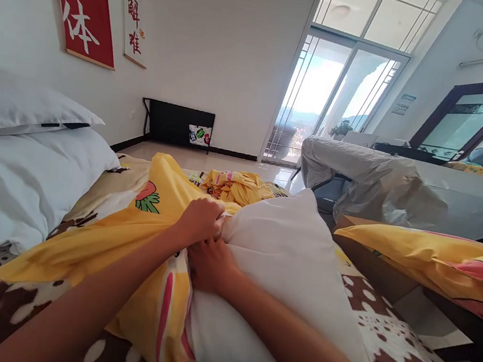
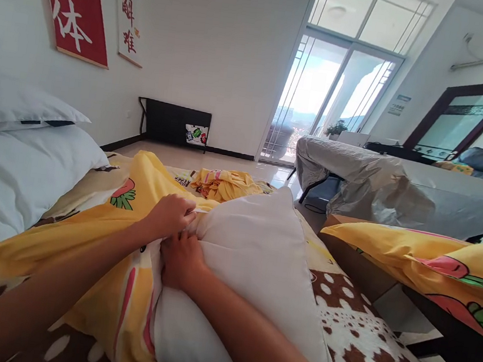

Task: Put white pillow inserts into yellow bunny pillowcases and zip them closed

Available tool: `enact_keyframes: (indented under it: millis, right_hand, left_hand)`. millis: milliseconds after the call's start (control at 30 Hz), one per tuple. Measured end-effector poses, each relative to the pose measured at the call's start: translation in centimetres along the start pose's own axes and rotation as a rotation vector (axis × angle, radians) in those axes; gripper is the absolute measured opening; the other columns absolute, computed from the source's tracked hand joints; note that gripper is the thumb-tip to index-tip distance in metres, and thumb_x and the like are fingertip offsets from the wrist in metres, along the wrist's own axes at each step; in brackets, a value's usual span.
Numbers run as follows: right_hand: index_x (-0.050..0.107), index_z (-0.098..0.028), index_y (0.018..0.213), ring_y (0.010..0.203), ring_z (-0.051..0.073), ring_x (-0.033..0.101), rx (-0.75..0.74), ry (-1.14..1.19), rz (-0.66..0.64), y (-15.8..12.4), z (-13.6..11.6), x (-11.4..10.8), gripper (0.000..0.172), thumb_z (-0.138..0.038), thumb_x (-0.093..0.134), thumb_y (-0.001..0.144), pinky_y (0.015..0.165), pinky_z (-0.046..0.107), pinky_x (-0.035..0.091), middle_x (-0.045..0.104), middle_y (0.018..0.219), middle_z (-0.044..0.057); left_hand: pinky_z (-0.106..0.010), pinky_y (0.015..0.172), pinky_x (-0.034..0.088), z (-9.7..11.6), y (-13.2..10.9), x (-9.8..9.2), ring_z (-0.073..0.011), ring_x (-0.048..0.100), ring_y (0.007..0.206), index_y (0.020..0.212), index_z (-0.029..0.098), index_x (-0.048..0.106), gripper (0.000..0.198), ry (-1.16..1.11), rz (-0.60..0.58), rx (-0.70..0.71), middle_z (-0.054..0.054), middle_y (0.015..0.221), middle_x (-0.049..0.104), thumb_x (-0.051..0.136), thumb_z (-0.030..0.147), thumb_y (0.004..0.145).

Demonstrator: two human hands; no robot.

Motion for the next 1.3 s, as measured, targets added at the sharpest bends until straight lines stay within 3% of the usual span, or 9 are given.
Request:
enact_keyframes:
  millis: [100, 200, 400, 500, 600, 767, 1033, 1167, 1300]
  right_hand:
    - [0.059, -0.020, 0.119, 0.105, 0.030, 0.054, -0.047, 0.064, 0.069, -1.8, 0.7, -0.7, 0.044, -0.042, 0.056, 0.081, 0.083, 0.043, 0.045, 0.060, 0.116, 0.015]
    - [0.049, -0.023, 0.133, 0.107, 0.028, 0.053, -0.056, 0.069, 0.186, -4.6, 0.8, -2.5, 0.048, -0.042, 0.048, 0.089, 0.091, 0.045, 0.042, 0.058, 0.121, 0.015]
    - [0.044, -0.021, 0.139, 0.133, 0.030, 0.037, -0.094, -0.042, 0.360, -12.3, -2.3, -4.1, 0.056, -0.049, 0.042, 0.091, 0.104, 0.045, 0.034, 0.043, 0.145, 0.014]
    - [0.044, -0.024, 0.140, 0.125, 0.032, 0.047, -0.199, -0.266, 0.451, -16.4, -3.6, -3.3, 0.058, -0.048, 0.047, 0.087, 0.093, 0.044, 0.041, 0.052, 0.138, 0.012]
    - [0.043, -0.030, 0.141, 0.117, 0.033, 0.054, -0.142, -0.440, 0.492, -18.5, -2.4, -2.3, 0.063, -0.024, 0.051, 0.079, 0.087, 0.046, 0.042, 0.056, 0.135, 0.008]
    - [0.041, -0.027, 0.142, 0.121, 0.033, 0.051, -0.040, -0.424, 0.462, -17.4, 0.1, -2.3, 0.064, -0.016, 0.045, 0.079, 0.090, 0.050, 0.040, 0.052, 0.139, 0.008]
    - [0.041, -0.024, 0.141, 0.109, 0.029, 0.057, -0.087, -0.361, 0.416, -13.2, 2.1, -3.3, 0.056, -0.014, 0.046, 0.087, 0.087, 0.044, 0.042, 0.060, 0.128, 0.011]
    - [0.043, -0.023, 0.140, 0.103, 0.026, 0.059, -0.103, -0.209, 0.278, -10.3, 3.6, -4.5, 0.060, -0.008, 0.049, 0.082, 0.089, 0.042, 0.041, 0.062, 0.122, 0.011]
    - [0.045, -0.026, 0.138, 0.097, 0.023, 0.061, -0.109, -0.107, 0.143, -6.8, 4.5, -6.6, 0.056, -0.009, 0.047, 0.085, 0.093, 0.041, 0.039, 0.064, 0.114, 0.010]
  left_hand:
    - [-0.030, 0.058, 0.030, -2.1, -2.1, 2.9, -0.0206, 0.058, 0.066, 0.064, 0.017, 0.058, 0.021, 0.025, -0.069, 0.038, -0.009, 0.069, 0.065, 0.049, 0.024, 0.082]
    - [-0.027, 0.060, 0.034, -4.7, -3.4, 3.8, -0.0169, 0.058, 0.065, 0.067, 0.017, 0.055, 0.034, 0.004, -0.054, 0.024, -0.006, 0.069, 0.064, 0.037, 0.031, 0.093]
    - [-0.027, 0.065, 0.040, -4.5, -4.0, 1.5, -0.0172, 0.058, 0.072, 0.076, 0.018, 0.054, 0.032, -0.019, 0.000, 0.050, -0.005, 0.079, 0.063, 0.035, 0.035, 0.095]
    - [-0.031, 0.079, 0.045, -3.8, -6.2, 0.2, -0.0196, 0.058, 0.089, 0.093, 0.018, 0.058, 0.027, -0.050, 0.067, 0.078, -0.007, 0.095, 0.063, 0.035, 0.032, 0.095]
    - [-0.036, 0.095, 0.041, -3.2, -9.5, -0.9, -0.0208, 0.053, 0.109, 0.112, 0.018, 0.056, 0.028, -0.059, 0.149, 0.155, -0.009, 0.116, 0.059, 0.035, 0.029, 0.096]
    - [-0.038, 0.100, 0.033, -0.2, -12.8, -1.1, -0.0220, 0.051, 0.111, 0.113, 0.018, 0.057, 0.028, -0.012, 0.079, 0.369, -0.009, 0.116, 0.061, 0.038, 0.028, 0.095]
    - [-0.037, 0.083, 0.037, 4.1, -11.3, -0.7, -0.0179, 0.056, 0.073, 0.067, 0.018, 0.055, 0.034, 0.072, -0.213, 0.438, -0.003, 0.069, 0.062, 0.050, 0.047, 0.086]
    - [-0.036, 0.083, 0.038, 8.1, -12.0, 0.5, -0.0177, 0.057, 0.067, 0.068, 0.019, 0.061, 0.027, 0.093, -0.247, 0.502, -0.003, 0.065, 0.064, 0.057, 0.043, 0.081]
    - [-0.040, 0.082, 0.038, 12.1, -11.9, 2.2, -0.0230, 0.058, 0.073, 0.081, 0.014, 0.062, 0.019, 0.210, -0.160, 0.671, -0.009, 0.076, 0.066, 0.062, 0.031, 0.073]
Point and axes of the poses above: each hand's wrist, its own y-axis towards the middle knuckle, its own x-axis out of the palm, z = x × y, the point moved 10 cm from there along y, towards the middle knuckle
